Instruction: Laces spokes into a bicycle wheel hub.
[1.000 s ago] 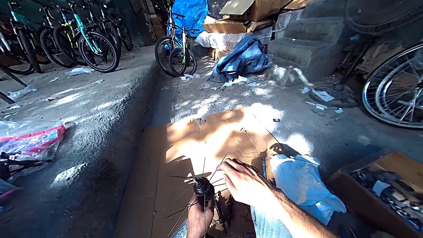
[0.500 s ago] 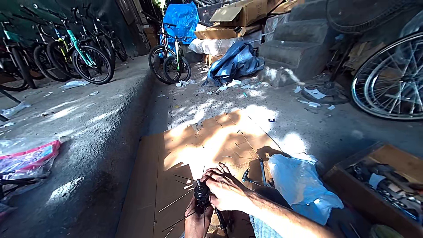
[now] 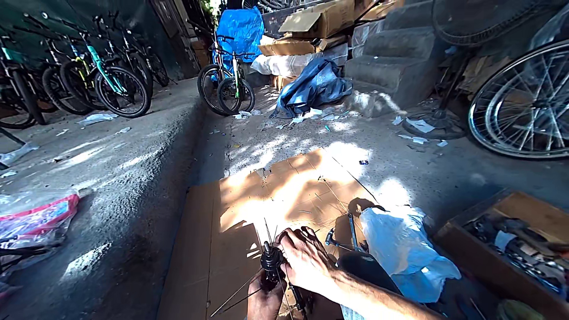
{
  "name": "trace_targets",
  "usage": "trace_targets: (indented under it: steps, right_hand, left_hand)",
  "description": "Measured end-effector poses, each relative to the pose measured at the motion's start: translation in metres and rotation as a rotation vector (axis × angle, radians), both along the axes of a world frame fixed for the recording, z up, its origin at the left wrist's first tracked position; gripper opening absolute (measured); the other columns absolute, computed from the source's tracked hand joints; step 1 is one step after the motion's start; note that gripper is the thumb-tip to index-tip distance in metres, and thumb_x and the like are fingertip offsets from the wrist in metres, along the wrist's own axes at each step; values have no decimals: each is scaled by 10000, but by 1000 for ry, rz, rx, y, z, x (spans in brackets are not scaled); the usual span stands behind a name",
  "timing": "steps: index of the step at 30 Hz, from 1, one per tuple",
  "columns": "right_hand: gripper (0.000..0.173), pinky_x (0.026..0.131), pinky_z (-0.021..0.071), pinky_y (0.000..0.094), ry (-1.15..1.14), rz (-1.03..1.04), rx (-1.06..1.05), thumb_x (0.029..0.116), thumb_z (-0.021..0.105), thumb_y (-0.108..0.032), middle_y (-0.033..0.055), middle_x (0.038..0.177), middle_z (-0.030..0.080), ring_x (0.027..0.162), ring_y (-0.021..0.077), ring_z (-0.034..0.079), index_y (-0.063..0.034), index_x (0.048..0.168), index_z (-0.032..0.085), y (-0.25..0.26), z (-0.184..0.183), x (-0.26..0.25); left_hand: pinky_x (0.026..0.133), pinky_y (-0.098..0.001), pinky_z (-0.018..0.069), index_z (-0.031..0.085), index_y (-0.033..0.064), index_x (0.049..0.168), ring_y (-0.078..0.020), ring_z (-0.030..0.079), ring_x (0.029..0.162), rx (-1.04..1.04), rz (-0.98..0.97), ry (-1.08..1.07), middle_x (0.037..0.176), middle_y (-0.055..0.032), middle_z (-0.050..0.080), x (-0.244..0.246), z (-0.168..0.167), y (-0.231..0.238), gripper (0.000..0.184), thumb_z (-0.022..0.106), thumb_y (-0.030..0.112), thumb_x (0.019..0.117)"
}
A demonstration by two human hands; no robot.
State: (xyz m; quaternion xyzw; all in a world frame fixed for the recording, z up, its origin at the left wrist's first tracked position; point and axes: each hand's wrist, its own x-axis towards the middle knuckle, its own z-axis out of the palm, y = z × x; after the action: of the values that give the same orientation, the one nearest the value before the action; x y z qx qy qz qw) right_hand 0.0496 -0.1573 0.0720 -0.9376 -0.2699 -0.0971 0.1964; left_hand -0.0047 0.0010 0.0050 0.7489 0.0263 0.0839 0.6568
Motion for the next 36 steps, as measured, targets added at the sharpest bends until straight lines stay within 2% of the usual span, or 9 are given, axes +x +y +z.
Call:
trace_targets:
  steps: [4,8,15,18,22,24,27,30,36]
  right_hand:
    - [275,1042,446,563,-100,-86,-24,939,581,-306,98,1029,689,1013,296,671,-97,1102,657,3,-9,-8]
    - [385,1076,429,577,-14,-48,-2,982,528,-348,112,1118,677,1074,302,663,-100,1271,588,3,-8,-11]
    - [431,981,473,512,7,-60,53,863,612,-372,96,1078,657,1045,279,645,-121,1213,586,1,-4,-12]
    - [407,966,485,515,-37,-45,44,881,604,-350,81,1060,666,1014,272,657,-130,1224,593,0,-7,-8]
    - [563,1068,438,544,-40,86,93,891,669,-243,44,1298,641,1175,249,625,-230,1437,532,-9,-9,3]
    - [625,1081,432,538,-58,153,159,870,715,-198,12,1382,594,1241,225,587,-299,1457,525,-14,-8,9]
    - [521,1111,406,534,-101,234,217,886,698,-161,-27,1434,572,1289,199,554,-346,1367,617,-19,-7,10]
    - [397,1154,378,543,-160,261,233,917,654,-127,-34,1443,580,1323,197,546,-298,1275,676,-19,-9,9]
    - [295,1139,379,583,-334,111,95,914,660,-190,-15,1399,616,1278,237,586,-229,1207,666,-6,-19,3]
  left_hand:
    - [719,-285,625,678,-16,1105,-107,724,771,-1,46,2,898,-57,749,0,0,-2,356,720,0,751]
    - [707,-273,614,673,-20,1081,-95,713,754,16,84,-1,861,-52,737,2,-5,0,353,733,14,735]
    - [766,-304,634,674,-19,1114,-134,739,810,1,58,-17,908,-74,757,1,-8,1,346,773,82,799]
    - [760,-295,633,672,-22,1112,-122,737,801,4,45,-9,907,-69,757,1,-5,0,352,752,35,775]
    - [759,-297,626,666,-28,1080,-118,730,800,-14,-60,-11,883,-62,750,-2,-3,2,336,735,-27,751]
    - [819,-327,632,660,-40,1111,-152,742,864,-40,-127,-7,943,-89,758,-3,-1,5,344,740,-58,777]
    - [853,-343,632,656,-52,1113,-169,747,901,-59,-183,-8,972,-107,761,-4,0,7,336,735,-85,787]
    - [860,-358,631,671,-48,1103,-182,750,902,-49,-205,-18,970,-110,764,-4,-2,10,326,742,-80,787]
    - [821,-325,628,665,-40,1088,-147,740,859,-34,-148,-20,929,-87,758,-7,-3,8,314,739,-83,786]
